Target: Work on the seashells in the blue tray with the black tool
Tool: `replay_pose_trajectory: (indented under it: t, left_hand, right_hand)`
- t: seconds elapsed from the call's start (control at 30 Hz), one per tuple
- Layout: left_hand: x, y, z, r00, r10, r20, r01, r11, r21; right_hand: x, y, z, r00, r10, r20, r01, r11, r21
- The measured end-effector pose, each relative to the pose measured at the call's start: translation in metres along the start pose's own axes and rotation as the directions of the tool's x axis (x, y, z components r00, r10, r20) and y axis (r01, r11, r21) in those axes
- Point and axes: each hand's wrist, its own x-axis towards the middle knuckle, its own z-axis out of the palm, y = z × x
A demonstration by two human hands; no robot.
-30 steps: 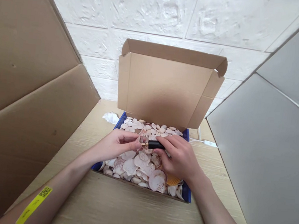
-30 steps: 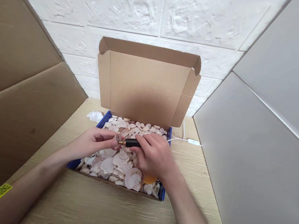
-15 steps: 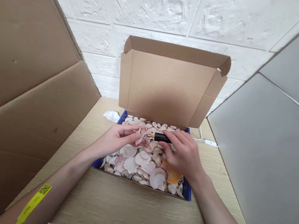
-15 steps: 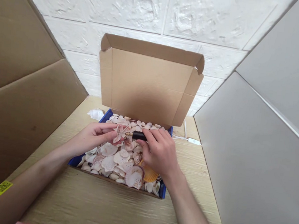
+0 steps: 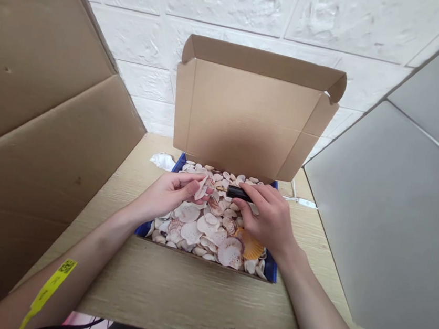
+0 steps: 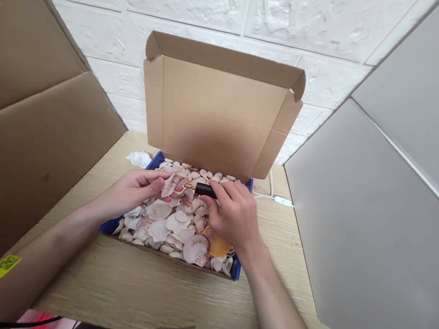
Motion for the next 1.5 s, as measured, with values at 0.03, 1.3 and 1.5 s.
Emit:
replay_pose_trajectory:
  t: [0.03, 1.3, 1.5]
  left_hand:
    - [0.000, -0.001, 0.000, 1.000, 0.010, 0.004, -0.010, 1.000, 0.009]
    - [0.002, 0.005, 0.008, 0.999, -0.026, -0.037, 0.028, 0.998, 0.062]
    - [0.000, 0.011, 0.010, 0.991, -0.098, -0.094, 0.108, 0.988, 0.112]
  right_hand:
    - [0.000, 0.000, 0.000, 1.000, 0.003, 0.000, -0.003, 1.000, 0.000]
    - [0.000, 0.003, 0.000, 0.999, 0.010, 0.047, -0.009, 1.000, -0.021]
    - [-0.002, 0.005, 0.000, 1.000, 0.015, -0.025, -0.016, 0.999, -0.031]
